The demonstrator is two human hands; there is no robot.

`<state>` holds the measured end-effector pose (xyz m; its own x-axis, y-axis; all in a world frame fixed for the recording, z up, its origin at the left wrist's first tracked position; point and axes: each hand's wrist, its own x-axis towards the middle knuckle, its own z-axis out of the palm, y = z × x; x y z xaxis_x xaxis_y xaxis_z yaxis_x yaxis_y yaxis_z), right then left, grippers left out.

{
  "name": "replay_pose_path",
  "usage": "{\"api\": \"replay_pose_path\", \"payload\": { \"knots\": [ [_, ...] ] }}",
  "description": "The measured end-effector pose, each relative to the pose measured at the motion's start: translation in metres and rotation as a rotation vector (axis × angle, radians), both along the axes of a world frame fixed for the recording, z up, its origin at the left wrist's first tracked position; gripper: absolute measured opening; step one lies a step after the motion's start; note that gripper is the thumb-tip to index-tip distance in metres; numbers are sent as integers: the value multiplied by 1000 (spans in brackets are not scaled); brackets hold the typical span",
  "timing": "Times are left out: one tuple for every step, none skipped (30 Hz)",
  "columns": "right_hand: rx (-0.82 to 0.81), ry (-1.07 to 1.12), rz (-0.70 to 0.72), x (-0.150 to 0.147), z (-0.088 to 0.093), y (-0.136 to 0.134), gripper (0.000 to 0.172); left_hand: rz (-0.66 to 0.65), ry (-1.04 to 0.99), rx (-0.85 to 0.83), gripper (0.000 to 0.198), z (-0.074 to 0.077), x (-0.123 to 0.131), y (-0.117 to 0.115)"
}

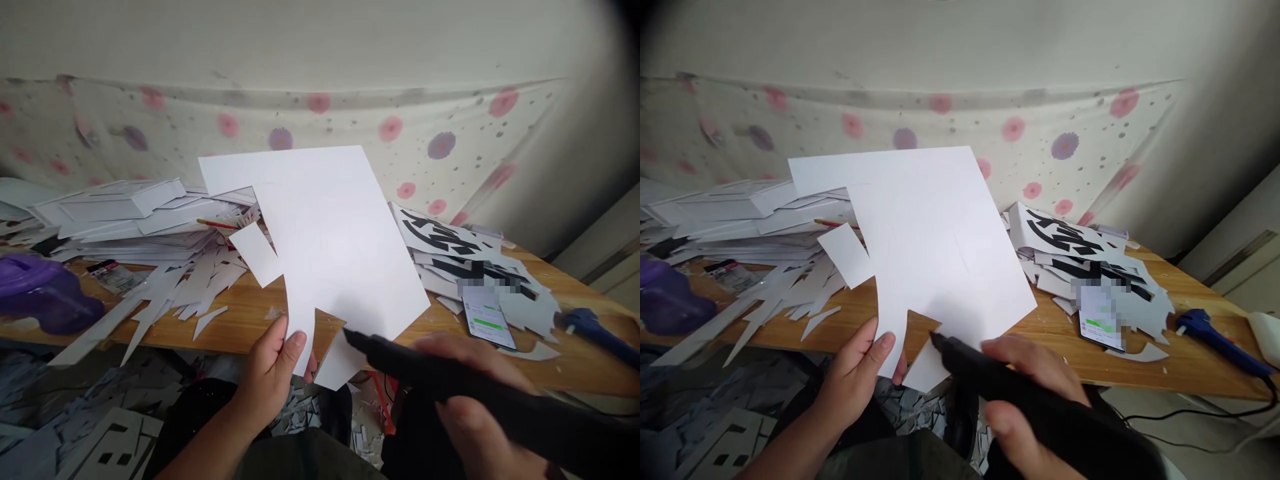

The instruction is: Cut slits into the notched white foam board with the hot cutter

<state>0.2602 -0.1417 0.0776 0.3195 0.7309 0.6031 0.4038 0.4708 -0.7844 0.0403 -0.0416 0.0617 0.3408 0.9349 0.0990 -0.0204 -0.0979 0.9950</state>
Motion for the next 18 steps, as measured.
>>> {"api": "replay_pose_path", "payload": {
  "knots": [
    [26,-86,-1,-6,4,3,34,1,-2,-3,35,1,1,-1],
    [64,-167,8,-11,8,8,32,5,-5,-7,34,2,2,-2],
    [112,-234,24,-15,11,12,30,11,-10,-15,34,3,2,-3],
    [153,-280,47,-17,13,17,28,14,-17,-27,34,5,3,-4],
    [183,-309,70,-20,14,22,26,15,-26,-39,33,6,4,-5],
    [198,-324,88,-21,14,25,24,15,-35,-50,33,7,4,-6],
    [200,-332,101,-22,14,28,23,10,-45,-60,34,8,5,-7],
    [194,-336,112,-24,13,31,22,4,-54,-69,35,9,5,-8],
    [195,-339,119,-25,12,32,22,0,-57,-78,36,9,4,-8],
    [200,-340,124,-26,11,33,22,-3,-55,-86,37,9,4,-9],
    [207,-341,123,-27,11,33,22,-6,-50,-94,38,9,3,-9],
    [215,-344,120,-28,11,33,22,-12,-42,-104,39,8,2,-9],
    [221,-351,119,-29,11,34,22,-19,-33,-111,40,8,1,-9],
    [226,-363,121,-30,11,34,21,-24,-24,-117,40,8,0,-9],
    [234,-381,126,-30,12,35,21,-28,-17,-121,41,7,-1,-8],
    [247,-406,136,-31,13,36,21,-31,-9,-123,42,7,-2,-8],
    [266,-430,147,-31,14,37,22,-30,-1,-121,42,7,-3,-7],
    [284,-454,159,-31,15,38,22,-28,4,-117,43,7,-3,-6]
  ]
}}
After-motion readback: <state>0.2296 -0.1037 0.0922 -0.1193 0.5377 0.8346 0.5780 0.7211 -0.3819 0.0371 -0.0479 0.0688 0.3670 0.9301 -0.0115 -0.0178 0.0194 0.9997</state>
